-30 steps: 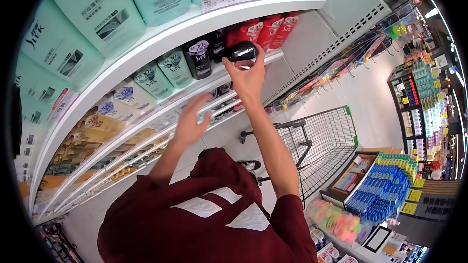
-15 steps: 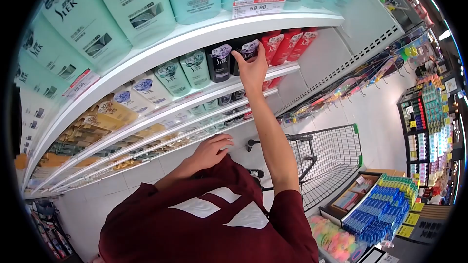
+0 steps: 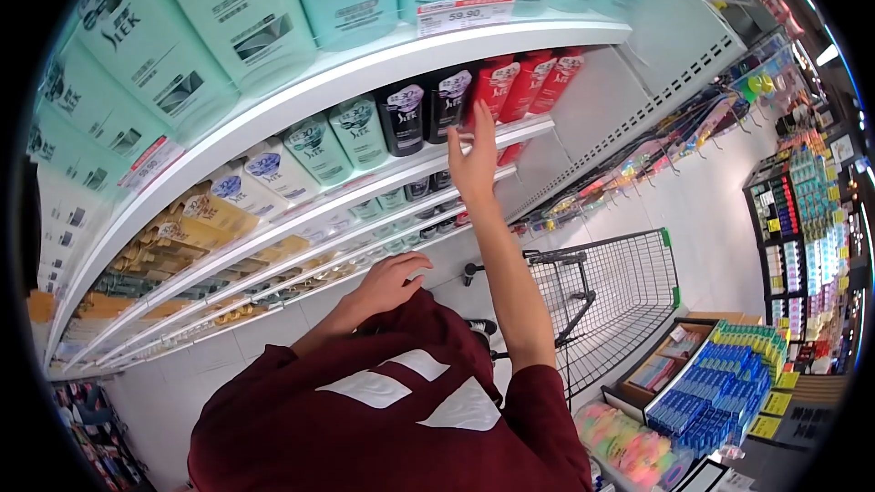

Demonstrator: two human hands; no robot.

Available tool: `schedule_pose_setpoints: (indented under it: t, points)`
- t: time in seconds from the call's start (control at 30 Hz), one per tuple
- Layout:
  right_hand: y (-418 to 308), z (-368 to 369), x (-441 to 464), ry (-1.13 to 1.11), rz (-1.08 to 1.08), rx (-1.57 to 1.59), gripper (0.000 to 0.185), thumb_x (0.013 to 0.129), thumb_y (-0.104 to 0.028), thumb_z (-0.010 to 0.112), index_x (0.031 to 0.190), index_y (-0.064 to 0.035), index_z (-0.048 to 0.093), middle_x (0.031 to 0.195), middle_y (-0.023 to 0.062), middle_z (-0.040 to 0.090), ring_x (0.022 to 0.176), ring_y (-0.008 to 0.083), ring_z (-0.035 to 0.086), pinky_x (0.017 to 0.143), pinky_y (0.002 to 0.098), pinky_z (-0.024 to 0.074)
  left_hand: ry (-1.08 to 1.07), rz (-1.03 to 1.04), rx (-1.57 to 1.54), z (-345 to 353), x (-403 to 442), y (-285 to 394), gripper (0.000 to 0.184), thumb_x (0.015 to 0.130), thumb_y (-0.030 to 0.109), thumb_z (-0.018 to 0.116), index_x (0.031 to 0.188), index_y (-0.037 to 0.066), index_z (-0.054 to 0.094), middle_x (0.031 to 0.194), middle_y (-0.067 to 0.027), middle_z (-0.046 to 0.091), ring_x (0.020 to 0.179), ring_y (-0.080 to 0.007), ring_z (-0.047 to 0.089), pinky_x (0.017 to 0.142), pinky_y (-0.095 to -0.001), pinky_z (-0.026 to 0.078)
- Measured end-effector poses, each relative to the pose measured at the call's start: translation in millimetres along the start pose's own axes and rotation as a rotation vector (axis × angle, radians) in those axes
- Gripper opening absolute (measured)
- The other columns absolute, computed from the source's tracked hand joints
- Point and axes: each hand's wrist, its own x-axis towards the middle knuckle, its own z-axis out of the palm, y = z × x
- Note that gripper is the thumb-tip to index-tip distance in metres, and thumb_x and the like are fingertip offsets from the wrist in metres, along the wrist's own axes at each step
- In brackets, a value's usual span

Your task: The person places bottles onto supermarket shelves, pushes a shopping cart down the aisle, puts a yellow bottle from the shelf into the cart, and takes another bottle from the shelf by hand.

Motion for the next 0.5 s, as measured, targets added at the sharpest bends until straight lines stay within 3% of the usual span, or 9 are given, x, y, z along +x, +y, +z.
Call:
schedule_pose_setpoints:
  t: [0.03,0.1,0.17,0.2,0.3,0.4,0.43,0.5]
  points:
    - [-1.4,-14.5,-14.4,0.006,-0.021,-0.012,0.054,0.09,-0.004,0.067,0.14,0.0009,0.049,0.132,0.0182,0.055,0.087,0.0176,0.063,0.077,0.0283,0.054,-0.013,0.007,-0.003,0.2,2.2,0.7,0.021,0.091,0.017,0.06,0.11,0.009,0.065,0.119,-0.008,0.064,0.107,-0.0321,0.062,0.092,-0.0427,0.05]
    - [19.5,-60.5,-54.7,0.001,-0.036,-0.189,0.043,0.088,-0.001,0.065,0.13,0.001,0.056,0.145,0.0191,0.046,0.093,0.0186,0.064,0.081,0.03,0.0535,-0.065,-0.003,0.011,-0.6,6.6,2.1,0.018,0.093,0.021,0.06,0.105,0.008,0.065,0.109,-0.0087,0.067,0.101,-0.033,0.064,0.086,-0.0427,0.051]
    - [25.1,-120.2,-110.2,0.02,0.333,-0.204,0.032,0.088,-0.007,0.066,0.119,0.0005,0.062,0.146,0.023,0.044,0.119,0.0347,0.057,0.098,0.0387,0.047,-0.071,0.023,0.001,1.0,9.9,0.3,0.017,0.094,0.022,0.06,0.101,0.008,0.065,0.104,-0.0091,0.067,0.097,-0.0337,0.064,0.082,-0.0431,0.051]
    - [37.9,-155.7,-144.8,0.059,0.211,-0.447,0.03,0.088,-0.008,0.066,0.116,0.0012,0.063,0.146,0.0234,0.044,0.126,0.0388,0.05,0.105,0.0426,0.0409,-0.061,0.045,-0.003,2.0,12.9,-1.0,0.018,0.095,0.024,0.06,0.098,0.007,0.065,0.099,-0.0094,0.068,0.093,-0.0343,0.064,0.078,-0.0436,0.051]
    - [47.5,-270.2,-263.6,0.114,0.444,-0.772,0.03,0.089,-0.011,0.065,0.114,0.0032,0.062,0.146,0.0249,0.043,0.123,0.0417,0.05,0.103,0.0449,0.042,-0.054,0.085,0.001,8.7,25.1,-3.8,0.019,0.095,0.024,0.06,0.093,0.006,0.064,0.092,-0.0107,0.067,0.087,-0.0358,0.064,0.073,-0.0454,0.051]
    - [7.4,-347.6,-370.7,0.134,0.737,-1.205,0.04,0.088,-0.023,0.069,0.119,0.0019,0.063,0.142,0.0283,0.047,0.126,0.0452,0.048,0.11,0.0485,0.0358,-0.104,0.125,0.021,25.3,46.2,-5.9,0.02,0.095,0.024,0.06,0.09,0.006,0.064,0.088,-0.0124,0.066,0.084,-0.0369,0.063,0.072,-0.0462,0.05]
    - [-7.9,-360.0,-396.9,0.108,0.82,-1.226,0.041,0.089,-0.025,0.069,0.12,0.0015,0.063,0.139,0.0279,0.05,0.126,0.0445,0.049,0.109,0.0484,0.0366,-0.101,0.174,0.003,36.5,57.6,-5.8,0.02,0.095,0.024,0.059,0.088,0.005,0.065,0.086,-0.014,0.065,0.081,-0.038,0.063,0.07,-0.046,0.05]
    - [-14.4,-368.1,-462.8,0.102,0.962,-1.17,0.044,0.09,-0.029,0.068,0.122,0.001,0.063,0.132,0.027,0.055,0.124,0.0429,0.05,0.108,0.048,0.0383,-0.202,0.223,0.0,60.4,82.3,8.6,0.018,0.094,0.024,0.06,0.097,0.006,0.065,0.092,-0.0139,0.065,0.09,-0.0363,0.063,0.079,-0.0458,0.049]
